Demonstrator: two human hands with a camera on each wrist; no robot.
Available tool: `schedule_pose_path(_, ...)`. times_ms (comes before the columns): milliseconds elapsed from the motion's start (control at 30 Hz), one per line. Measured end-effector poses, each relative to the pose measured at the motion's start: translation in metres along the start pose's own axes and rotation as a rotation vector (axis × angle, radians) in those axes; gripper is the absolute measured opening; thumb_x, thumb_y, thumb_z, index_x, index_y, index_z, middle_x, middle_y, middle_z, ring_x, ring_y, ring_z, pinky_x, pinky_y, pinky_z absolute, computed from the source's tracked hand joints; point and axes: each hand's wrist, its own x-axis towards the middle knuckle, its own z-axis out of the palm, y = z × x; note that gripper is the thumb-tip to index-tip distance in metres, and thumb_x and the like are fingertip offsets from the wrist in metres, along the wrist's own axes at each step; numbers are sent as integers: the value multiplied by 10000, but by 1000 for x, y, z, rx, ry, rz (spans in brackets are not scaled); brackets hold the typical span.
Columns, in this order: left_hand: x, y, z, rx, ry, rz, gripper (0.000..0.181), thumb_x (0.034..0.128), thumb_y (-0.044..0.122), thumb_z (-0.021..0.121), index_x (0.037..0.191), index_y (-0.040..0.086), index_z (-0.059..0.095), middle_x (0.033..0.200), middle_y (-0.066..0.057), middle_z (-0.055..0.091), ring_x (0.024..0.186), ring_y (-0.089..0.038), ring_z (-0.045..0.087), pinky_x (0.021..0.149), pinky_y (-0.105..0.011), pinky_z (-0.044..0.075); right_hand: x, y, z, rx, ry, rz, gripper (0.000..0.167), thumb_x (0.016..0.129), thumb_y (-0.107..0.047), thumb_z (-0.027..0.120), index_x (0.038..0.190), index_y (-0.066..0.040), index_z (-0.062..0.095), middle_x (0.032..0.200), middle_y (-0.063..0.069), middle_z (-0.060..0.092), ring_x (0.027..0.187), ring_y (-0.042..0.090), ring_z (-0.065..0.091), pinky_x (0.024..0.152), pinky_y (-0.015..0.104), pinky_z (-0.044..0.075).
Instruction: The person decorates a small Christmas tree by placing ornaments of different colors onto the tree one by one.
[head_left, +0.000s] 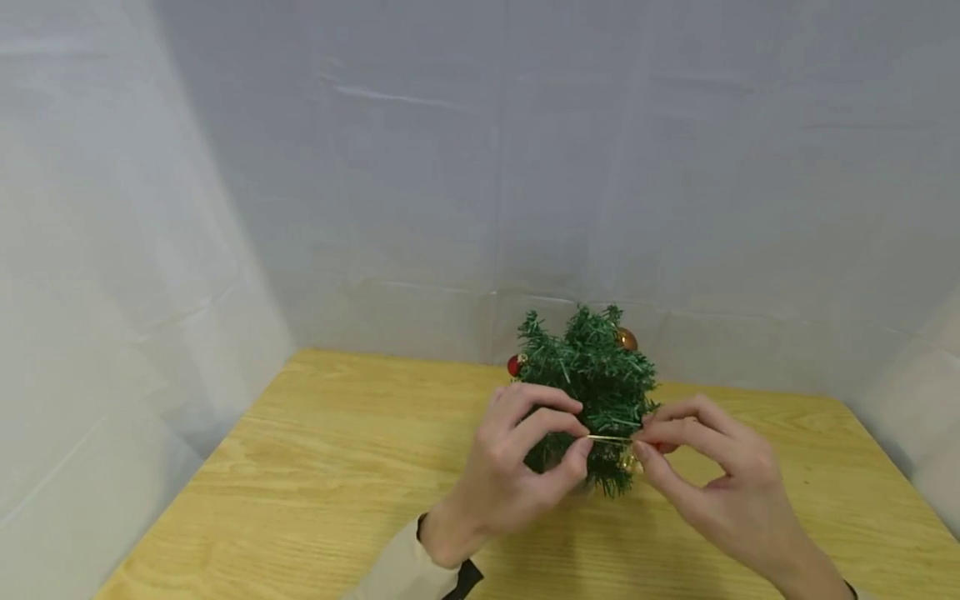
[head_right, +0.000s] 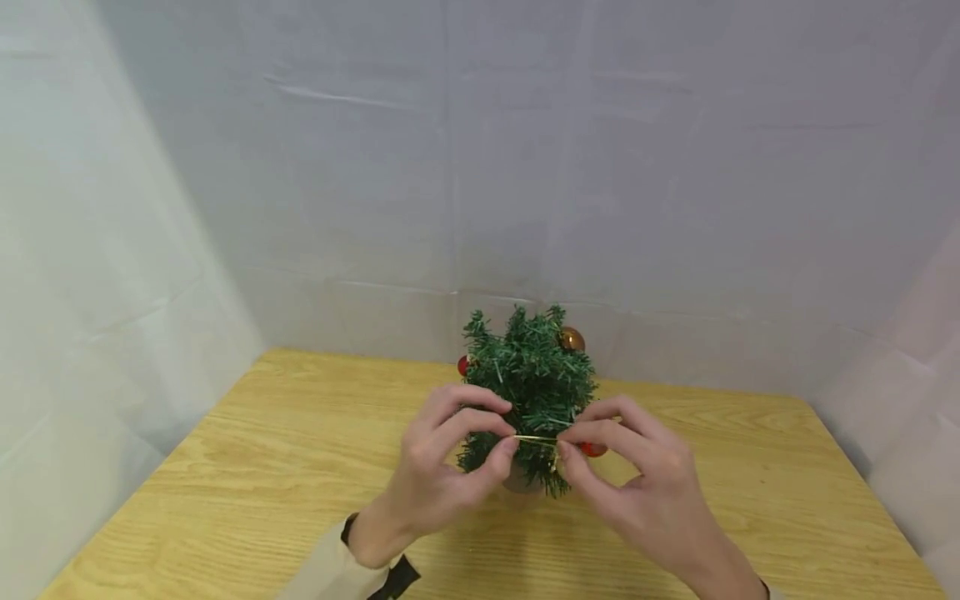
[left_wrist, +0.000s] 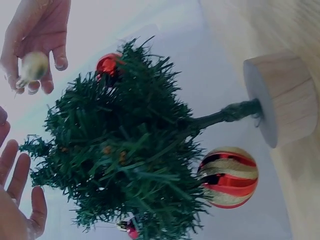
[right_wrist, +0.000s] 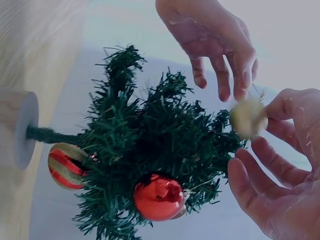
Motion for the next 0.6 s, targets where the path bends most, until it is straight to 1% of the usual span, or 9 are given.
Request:
schedule_pose_path(67, 4, -1, -2, -3, 13, 9, 51, 958, 173, 668, 935, 153, 708, 1070, -31, 686, 985, -160, 642, 840, -289, 483, 4, -1, 1, -1, 23, -3, 431, 708, 183, 769, 934, -183, 754, 962, -3, 668, 795, 2, 609, 743, 124, 508)
schedule_pose_path(133, 9, -2, -4, -8, 23, 13, 55, 960, 167, 666, 935, 146, 709, 1069, -42, 686, 982, -170, 642, 850, -297, 495, 9, -1, 3, -13, 43, -2, 411, 709, 170, 773, 925, -179, 752, 968, 8, 676, 849, 5, 624, 786, 113, 508)
schedule_pose_path(200, 13, -4, -6, -10, 32, 18, 62, 963, 163, 663, 936, 137, 712, 1070, -53, 686, 977, -181, 643, 859, -310, 504, 14, 0, 6, -13, 76, -24, 250, 792, 65, 792, 913, -151, 755, 963, 31, 684, 910, 18, 638, 825, 106, 501)
schedule_pose_path(267, 18, -6, -9, -11, 36, 11, 69, 968, 163, 659, 938, 131, 712, 1078, -60, 682, 986, -189, 641, 860, -323, 498, 19, 1, 9, -26, 105, -33, 168, 828, 5, 789, 911, -138, 761, 969, 45, 695, 967, 29, 648, 851, 106, 493)
schedule_pose_path(367, 23, -9, -11, -6, 37, -9, 89, 977, 175, 653, 939, 122, 713, 1090, -66, 679, 1009, -200, 641, 857, -340, 487, 27, 3, 14, -35, 141, -48, 86, 859, -40, 769, 909, -110, 765, 976, 59, 695, 983, 42, 645, 837, 119, 481)
schedule_pose_path(433, 26, -11, -12, -8, 38, -28, 103, 983, 184, 649, 938, 116, 713, 1097, -73, 676, 1025, -208, 639, 861, -350, 484, 32, 2, 17, -49, 153, -42, 182, 799, 41, 760, 910, -103, 765, 987, 67, 691, 1001, 57, 642, 853, 136, 482)
schedule_pose_path(467, 28, -12, -13, -8, 38, -38, 110, 986, 188, 647, 939, 113, 712, 1100, -77, 675, 1029, -213, 640, 864, -356, 483, 34, 2, 19, -53, 160, -39, 191, 786, 56, 755, 905, -93, 763, 992, 72, 688, 1015, 74, 643, 870, 143, 482)
schedule_pose_path(533, 30, -14, -14, -8, 33, -60, 120, 993, 196, 642, 944, 112, 712, 1111, -83, 672, 1039, -221, 638, 881, -365, 484, 38, 2, 21, -68, 174, -34, 180, 779, 63, 746, 893, -75, 757, 998, 82, 683, 1036, 114, 648, 907, 145, 481)
schedule_pose_path(600, 33, -14, -14, -3, 26, -80, 118, 993, 196, 645, 945, 112, 713, 1120, -86, 669, 1051, -228, 637, 901, -375, 486, 41, 2, 23, -82, 189, -31, 145, 788, 57, 738, 879, -55, 751, 1001, 99, 678, 1019, 161, 654, 905, 154, 480)
